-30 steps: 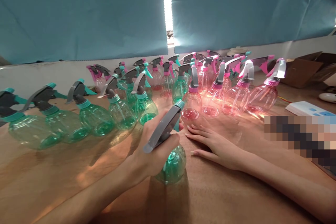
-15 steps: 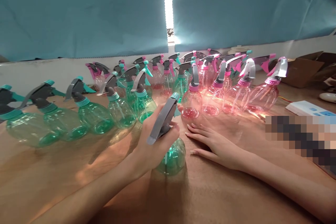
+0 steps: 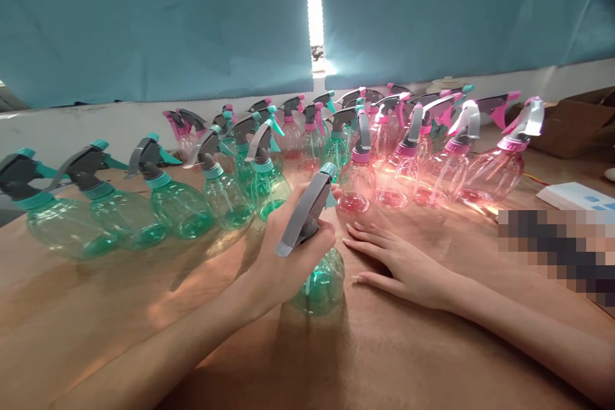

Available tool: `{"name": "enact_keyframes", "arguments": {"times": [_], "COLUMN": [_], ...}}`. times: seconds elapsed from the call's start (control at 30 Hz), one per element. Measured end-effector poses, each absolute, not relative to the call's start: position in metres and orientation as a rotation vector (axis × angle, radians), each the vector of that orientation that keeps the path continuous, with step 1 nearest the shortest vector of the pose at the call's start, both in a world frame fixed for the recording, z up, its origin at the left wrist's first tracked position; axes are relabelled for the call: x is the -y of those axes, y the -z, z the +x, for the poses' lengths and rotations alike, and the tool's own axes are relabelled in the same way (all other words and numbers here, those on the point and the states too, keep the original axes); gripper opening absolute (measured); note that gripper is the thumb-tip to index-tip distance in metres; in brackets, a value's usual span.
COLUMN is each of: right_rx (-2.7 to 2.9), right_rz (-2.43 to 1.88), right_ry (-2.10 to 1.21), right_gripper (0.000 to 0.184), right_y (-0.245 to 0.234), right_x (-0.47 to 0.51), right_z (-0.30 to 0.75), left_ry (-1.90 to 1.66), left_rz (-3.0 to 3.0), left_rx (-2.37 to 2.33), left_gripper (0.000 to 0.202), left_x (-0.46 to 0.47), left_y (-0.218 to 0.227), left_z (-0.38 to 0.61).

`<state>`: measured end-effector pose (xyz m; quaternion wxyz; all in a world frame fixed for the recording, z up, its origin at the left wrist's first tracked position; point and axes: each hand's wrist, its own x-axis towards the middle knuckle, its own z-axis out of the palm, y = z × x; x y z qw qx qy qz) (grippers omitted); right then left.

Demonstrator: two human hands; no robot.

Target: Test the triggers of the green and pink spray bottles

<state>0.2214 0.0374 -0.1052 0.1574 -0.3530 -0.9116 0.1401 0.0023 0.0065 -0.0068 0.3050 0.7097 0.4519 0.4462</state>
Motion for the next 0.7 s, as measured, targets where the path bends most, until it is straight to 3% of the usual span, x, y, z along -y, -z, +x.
{"name": "enact_keyframes", "arguments": {"times": [0.17,0.33,0.7], "right_rx": [2.618,2.617,2.603], "right_rz": [-1.02,-1.034,-1.007], "right_ry": [-0.422,-0.434,-0.432], "right_gripper": [0.066,0.066,0.063], "right_y": [0.1044,0.105,0.1053], "right_x": [-0.0376,-0.0381,-0.0378], "right_z": [0.2213,0.2214,0.2211], "left_ry": [-1.189,-1.18,-1.156], "left_rz": [1.895,1.923,1.947], "left_rx": [-1.165,-1.134,-1.103], "left_gripper": [0.025,0.011,0.02], "left_x": [-0.0065,-0.008,-0.0076], "left_y": [0.0057,0.0065,0.0087], "left_z": [0.0023,0.0,-0.0016]}}
